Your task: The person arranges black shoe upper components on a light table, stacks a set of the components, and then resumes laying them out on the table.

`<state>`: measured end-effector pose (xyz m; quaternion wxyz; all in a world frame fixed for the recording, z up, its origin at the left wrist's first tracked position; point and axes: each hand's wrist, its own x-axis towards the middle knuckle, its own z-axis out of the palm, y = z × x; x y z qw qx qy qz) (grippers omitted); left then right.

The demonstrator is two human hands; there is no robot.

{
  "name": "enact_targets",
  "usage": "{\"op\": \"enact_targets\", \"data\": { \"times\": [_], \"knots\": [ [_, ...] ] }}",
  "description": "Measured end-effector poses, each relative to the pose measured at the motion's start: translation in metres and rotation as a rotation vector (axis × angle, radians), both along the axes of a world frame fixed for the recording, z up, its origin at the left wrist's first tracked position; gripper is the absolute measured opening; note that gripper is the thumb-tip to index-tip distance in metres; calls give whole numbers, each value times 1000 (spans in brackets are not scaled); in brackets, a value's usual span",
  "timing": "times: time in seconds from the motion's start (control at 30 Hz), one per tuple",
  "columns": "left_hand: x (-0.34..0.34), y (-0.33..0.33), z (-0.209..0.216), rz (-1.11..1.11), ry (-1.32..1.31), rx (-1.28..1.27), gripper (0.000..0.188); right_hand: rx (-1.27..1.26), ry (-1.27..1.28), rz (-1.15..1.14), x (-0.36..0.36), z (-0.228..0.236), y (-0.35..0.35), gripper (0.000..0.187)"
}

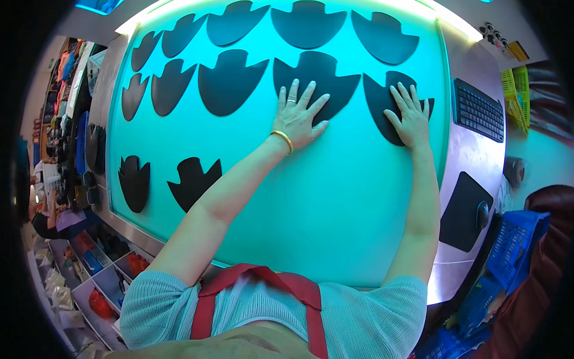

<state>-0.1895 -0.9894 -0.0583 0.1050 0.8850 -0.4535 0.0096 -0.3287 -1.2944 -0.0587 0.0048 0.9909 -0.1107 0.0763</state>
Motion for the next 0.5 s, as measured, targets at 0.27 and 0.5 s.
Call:
{"op": "enact_targets", "data": {
  "times": [0.27, 0.5],
  "knots": [
    [-3, 2, -4, 39, -14, -3, 62, -1, 21, -3, -1, 0, 5, 65],
    [-4, 87, 25, 54, 20, -272, 58, 74, -349, 32, 4, 19, 49, 72]
  ]
}}
